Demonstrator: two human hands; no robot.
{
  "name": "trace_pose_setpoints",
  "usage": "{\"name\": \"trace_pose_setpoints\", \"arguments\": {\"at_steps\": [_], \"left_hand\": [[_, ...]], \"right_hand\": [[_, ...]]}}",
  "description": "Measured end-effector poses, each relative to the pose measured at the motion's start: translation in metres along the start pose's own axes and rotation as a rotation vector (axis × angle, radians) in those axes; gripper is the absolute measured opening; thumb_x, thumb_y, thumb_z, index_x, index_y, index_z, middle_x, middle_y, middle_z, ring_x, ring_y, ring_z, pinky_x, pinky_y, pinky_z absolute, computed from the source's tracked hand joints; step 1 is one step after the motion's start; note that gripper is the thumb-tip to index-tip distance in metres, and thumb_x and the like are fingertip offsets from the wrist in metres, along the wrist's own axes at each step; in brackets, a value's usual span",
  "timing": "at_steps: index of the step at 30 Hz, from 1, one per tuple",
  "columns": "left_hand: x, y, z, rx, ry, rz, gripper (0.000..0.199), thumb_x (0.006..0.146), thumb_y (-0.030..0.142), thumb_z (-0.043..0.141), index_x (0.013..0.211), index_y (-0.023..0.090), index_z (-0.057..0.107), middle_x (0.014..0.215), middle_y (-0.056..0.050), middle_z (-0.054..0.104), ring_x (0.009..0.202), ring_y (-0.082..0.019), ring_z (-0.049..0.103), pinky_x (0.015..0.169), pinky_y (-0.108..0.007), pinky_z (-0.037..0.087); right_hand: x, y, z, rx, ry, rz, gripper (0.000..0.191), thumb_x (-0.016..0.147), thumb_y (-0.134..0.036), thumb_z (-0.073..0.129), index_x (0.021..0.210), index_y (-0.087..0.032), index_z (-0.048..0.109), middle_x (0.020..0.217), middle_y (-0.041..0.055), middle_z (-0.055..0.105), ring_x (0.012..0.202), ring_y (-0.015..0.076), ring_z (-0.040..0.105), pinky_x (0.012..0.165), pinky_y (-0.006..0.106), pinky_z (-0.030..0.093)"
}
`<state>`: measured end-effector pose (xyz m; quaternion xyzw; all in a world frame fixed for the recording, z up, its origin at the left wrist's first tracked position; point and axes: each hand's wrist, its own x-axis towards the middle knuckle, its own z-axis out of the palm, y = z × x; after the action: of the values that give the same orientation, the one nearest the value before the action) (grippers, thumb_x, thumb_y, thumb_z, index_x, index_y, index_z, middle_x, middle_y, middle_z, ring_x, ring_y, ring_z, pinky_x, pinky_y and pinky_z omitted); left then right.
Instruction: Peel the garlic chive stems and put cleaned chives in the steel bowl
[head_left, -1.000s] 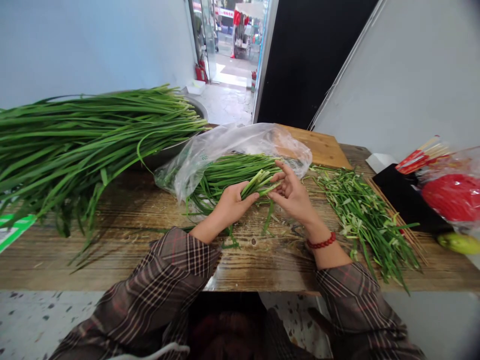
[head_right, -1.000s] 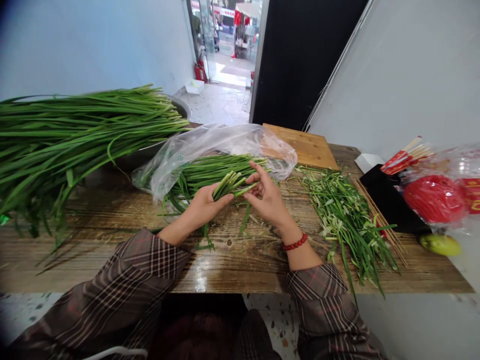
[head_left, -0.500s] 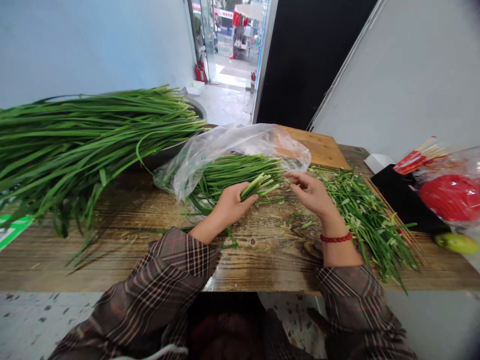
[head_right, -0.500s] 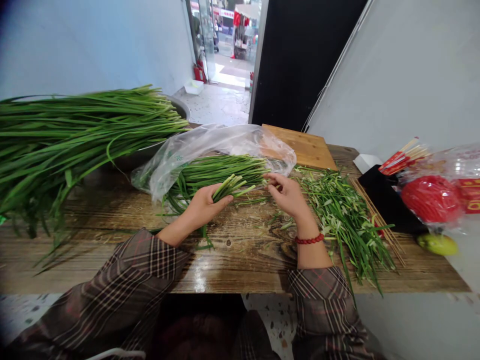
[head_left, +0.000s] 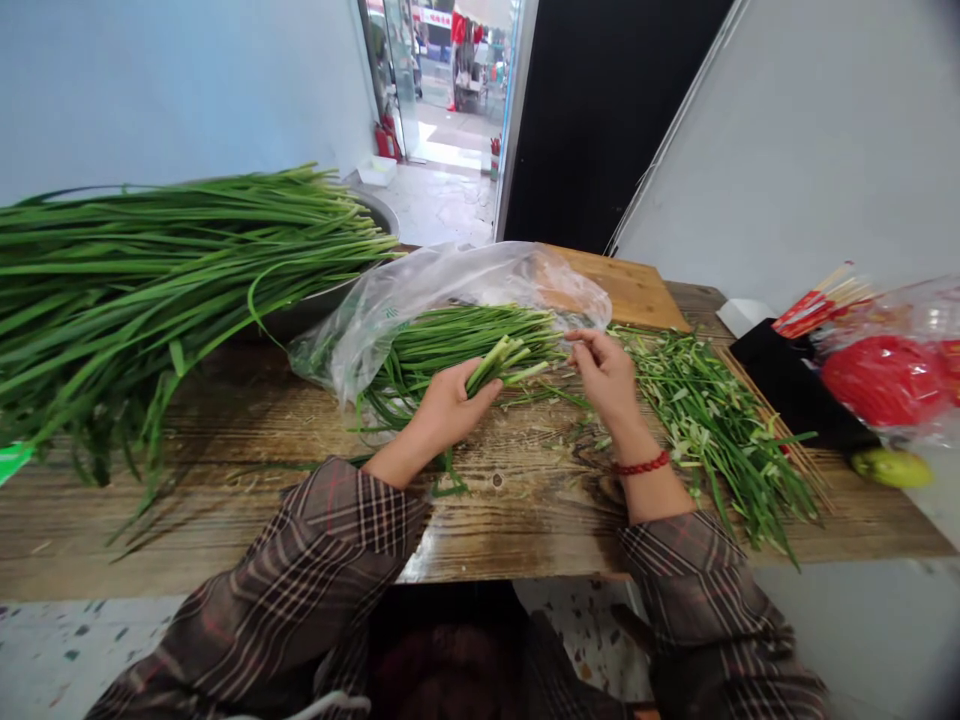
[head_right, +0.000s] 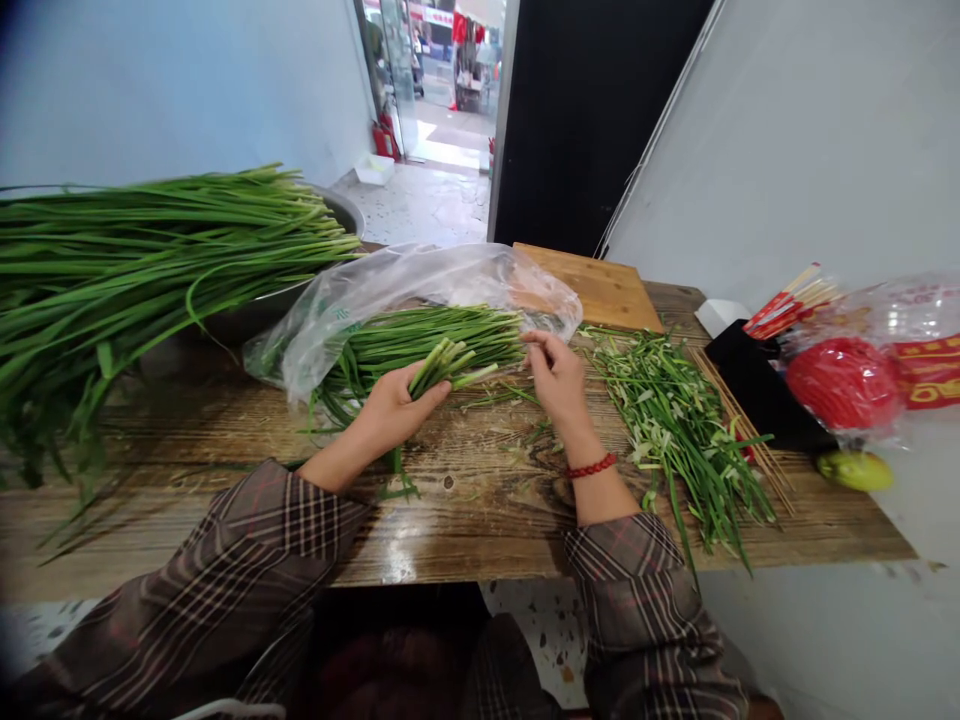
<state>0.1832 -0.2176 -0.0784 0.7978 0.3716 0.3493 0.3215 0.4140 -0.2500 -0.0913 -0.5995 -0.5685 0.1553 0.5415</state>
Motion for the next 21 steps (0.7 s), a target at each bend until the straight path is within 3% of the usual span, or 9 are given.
{"name": "trace_pose_setpoints", "arguments": {"at_steps": [3,9,12,14,15,16,18,21], "left_hand": [[0.001,0.003,-0.004,-0.041,0.068,-0.054,0.033,0.081,0.040,0.063,0.099,0.012,0.068,0.092,-0.005,0.072,0.083,-0.022,0.064,0.079,-0.031,0.049],[0.002,0.001,-0.004,-0.105,0.214,-0.139,0.038,0.082,0.044,0.061,0.101,0.013,0.068,0.092,-0.005,0.072,0.082,-0.021,0.063,0.077,-0.029,0.049],[0.002,0.000,-0.004,-0.128,0.211,-0.146,0.040,0.082,0.046,0.060,0.102,0.013,0.068,0.093,-0.005,0.072,0.083,-0.020,0.063,0.076,-0.028,0.049],[0.001,0.000,-0.004,-0.133,0.197,-0.148,0.040,0.081,0.046,0.061,0.101,0.013,0.067,0.093,-0.005,0.072,0.083,-0.020,0.063,0.074,-0.027,0.049],[0.001,0.001,-0.004,-0.134,0.193,-0.148,0.039,0.081,0.046,0.061,0.100,0.013,0.067,0.092,-0.004,0.072,0.082,-0.020,0.062,0.073,-0.027,0.048],[0.001,0.001,-0.004,-0.134,0.190,-0.147,0.038,0.081,0.046,0.061,0.099,0.013,0.067,0.091,-0.004,0.071,0.081,-0.020,0.062,0.072,-0.027,0.048],[0.001,0.001,-0.004,-0.134,0.189,-0.145,0.034,0.081,0.044,0.061,0.095,0.013,0.067,0.088,-0.003,0.071,0.078,-0.018,0.061,0.070,-0.026,0.047],[0.001,0.002,-0.004,-0.148,0.174,-0.161,0.030,0.082,0.044,0.060,0.085,0.014,0.064,0.074,-0.001,0.067,0.065,-0.015,0.058,0.063,-0.024,0.045]], "right_hand": [[0.006,0.014,-0.009,-0.092,-0.030,0.039,0.028,0.092,-0.035,0.046,0.098,-0.018,0.068,0.069,0.0018,0.065,0.064,0.0154,0.059,0.066,0.028,0.046],[-0.001,0.013,0.007,-0.303,-0.447,-0.229,0.022,0.091,-0.029,0.052,0.095,-0.019,0.071,0.099,0.0094,0.070,0.093,0.0211,0.062,0.086,0.035,0.046],[-0.003,0.005,0.001,-0.231,-0.756,-0.267,0.030,0.093,-0.037,0.051,0.084,-0.019,0.074,0.086,0.0056,0.071,0.081,0.0174,0.062,0.078,0.030,0.047],[-0.001,0.003,-0.011,-0.201,-0.910,-0.178,0.039,0.093,-0.044,0.050,0.075,-0.019,0.074,0.074,0.0020,0.070,0.069,0.0144,0.060,0.068,0.026,0.045],[0.001,0.004,-0.018,-0.205,-0.927,-0.115,0.042,0.093,-0.047,0.050,0.073,-0.019,0.075,0.069,0.0008,0.069,0.064,0.0136,0.059,0.064,0.025,0.044],[0.002,0.006,-0.023,-0.222,-0.888,-0.057,0.044,0.092,-0.048,0.050,0.071,-0.018,0.075,0.066,0.0005,0.068,0.061,0.0136,0.059,0.061,0.025,0.044],[0.007,0.013,-0.029,-0.276,-0.665,-0.002,0.042,0.091,-0.046,0.051,0.073,-0.017,0.075,0.068,0.0021,0.069,0.065,0.0159,0.061,0.064,0.027,0.046],[0.011,0.028,-0.022,-0.347,-0.277,-0.086,0.029,0.090,-0.032,0.051,0.089,-0.017,0.075,0.092,0.0079,0.074,0.089,0.0221,0.066,0.082,0.034,0.049]]}}
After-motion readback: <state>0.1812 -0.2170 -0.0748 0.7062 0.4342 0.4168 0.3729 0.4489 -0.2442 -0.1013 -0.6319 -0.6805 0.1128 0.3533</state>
